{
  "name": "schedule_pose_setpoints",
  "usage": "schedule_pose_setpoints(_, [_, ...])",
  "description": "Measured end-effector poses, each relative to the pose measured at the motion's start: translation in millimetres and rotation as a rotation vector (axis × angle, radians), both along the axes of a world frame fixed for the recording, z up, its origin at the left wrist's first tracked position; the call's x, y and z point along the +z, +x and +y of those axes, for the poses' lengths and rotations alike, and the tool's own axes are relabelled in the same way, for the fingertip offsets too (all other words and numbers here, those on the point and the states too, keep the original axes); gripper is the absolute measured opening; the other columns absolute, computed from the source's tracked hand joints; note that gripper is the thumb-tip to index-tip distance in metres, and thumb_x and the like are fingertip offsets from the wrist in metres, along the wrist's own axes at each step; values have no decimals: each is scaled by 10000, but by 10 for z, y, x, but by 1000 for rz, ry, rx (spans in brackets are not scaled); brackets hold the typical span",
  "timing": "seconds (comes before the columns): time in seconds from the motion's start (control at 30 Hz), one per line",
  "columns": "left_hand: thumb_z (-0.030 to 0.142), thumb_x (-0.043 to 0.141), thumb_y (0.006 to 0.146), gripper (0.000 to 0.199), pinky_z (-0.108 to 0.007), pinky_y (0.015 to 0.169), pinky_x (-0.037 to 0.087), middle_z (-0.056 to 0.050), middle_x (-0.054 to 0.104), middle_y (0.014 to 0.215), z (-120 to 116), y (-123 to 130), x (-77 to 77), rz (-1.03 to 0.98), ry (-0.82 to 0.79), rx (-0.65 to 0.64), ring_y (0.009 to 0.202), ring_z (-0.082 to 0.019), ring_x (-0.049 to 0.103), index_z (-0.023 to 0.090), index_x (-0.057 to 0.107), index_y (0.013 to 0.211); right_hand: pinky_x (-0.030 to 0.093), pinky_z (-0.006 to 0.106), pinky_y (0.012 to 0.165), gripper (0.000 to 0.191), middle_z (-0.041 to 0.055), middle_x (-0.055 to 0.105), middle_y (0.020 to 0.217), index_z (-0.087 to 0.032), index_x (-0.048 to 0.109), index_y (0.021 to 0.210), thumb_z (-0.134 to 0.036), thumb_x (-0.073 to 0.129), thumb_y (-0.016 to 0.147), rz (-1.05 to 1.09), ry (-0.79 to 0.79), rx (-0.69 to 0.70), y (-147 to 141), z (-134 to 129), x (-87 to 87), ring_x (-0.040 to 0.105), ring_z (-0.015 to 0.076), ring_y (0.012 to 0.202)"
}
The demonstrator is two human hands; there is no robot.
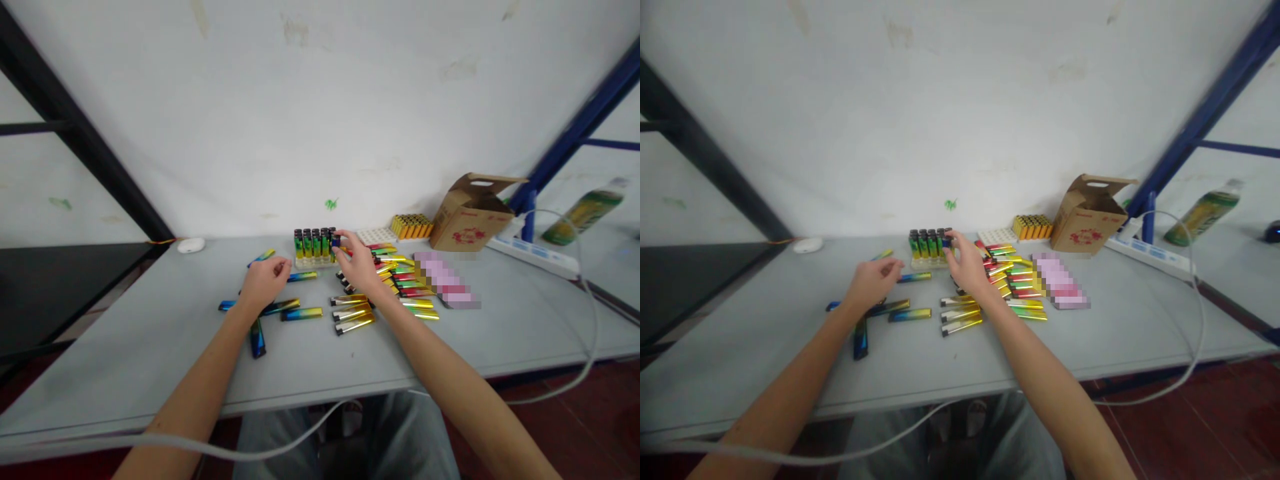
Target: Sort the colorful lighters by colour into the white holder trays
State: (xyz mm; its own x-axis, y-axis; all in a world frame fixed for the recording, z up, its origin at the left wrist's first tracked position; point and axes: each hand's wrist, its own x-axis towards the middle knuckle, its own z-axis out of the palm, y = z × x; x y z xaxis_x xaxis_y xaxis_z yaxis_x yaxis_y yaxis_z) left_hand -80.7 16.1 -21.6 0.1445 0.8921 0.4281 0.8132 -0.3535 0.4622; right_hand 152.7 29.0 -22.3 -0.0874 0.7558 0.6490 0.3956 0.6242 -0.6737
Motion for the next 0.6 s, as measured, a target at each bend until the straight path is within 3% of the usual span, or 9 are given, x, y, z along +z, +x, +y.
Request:
schedule_pose_setpoints(0.07, [405, 472, 852, 324, -297, 646, 453, -31, 693, 631, -6, 8, 9, -5, -7, 5, 596, -189, 618, 204, 718, 790, 459, 382, 923, 285, 96, 652, 1101, -205, 547, 1170, -240, 524, 888, -86, 64, -66, 21, 33, -40, 603, 224, 1016])
schedule_pose_setpoints(0.23, [406, 474, 857, 322, -294, 640, 449, -28, 691, 630, -16, 15, 18, -16, -11, 6, 599, -187, 614, 207, 716, 781, 432, 408, 948, 170, 96, 666, 1057, -192, 624, 1027, -235, 576, 869, -240, 188, -144, 64, 132, -104, 567, 255, 1040])
schedule_pose_setpoints(0.37, [400, 475, 864, 320, -285, 642, 444, -30, 688, 628, -17, 12, 14, -13, -9, 16, 615, -183, 615, 206, 718, 789, 450, 392, 908, 140, 78, 694, 988, -185, 652, 982, -212, 605, 853, -239, 163, -152, 87, 201, -137, 591, 246, 957])
schedule_pose_setpoints(0.6, [407, 464, 867, 332, -283, 631, 443, -32, 688, 634, -25, 19, 36, -2, -7, 13, 614, -185, 611, 207, 714, 777, 453, 403, 915, 169, 76, 708, 1006, -198, 677, 1000, -224, 627, 841, -275, 117, -194, 129, 227, -127, 574, 259, 988])
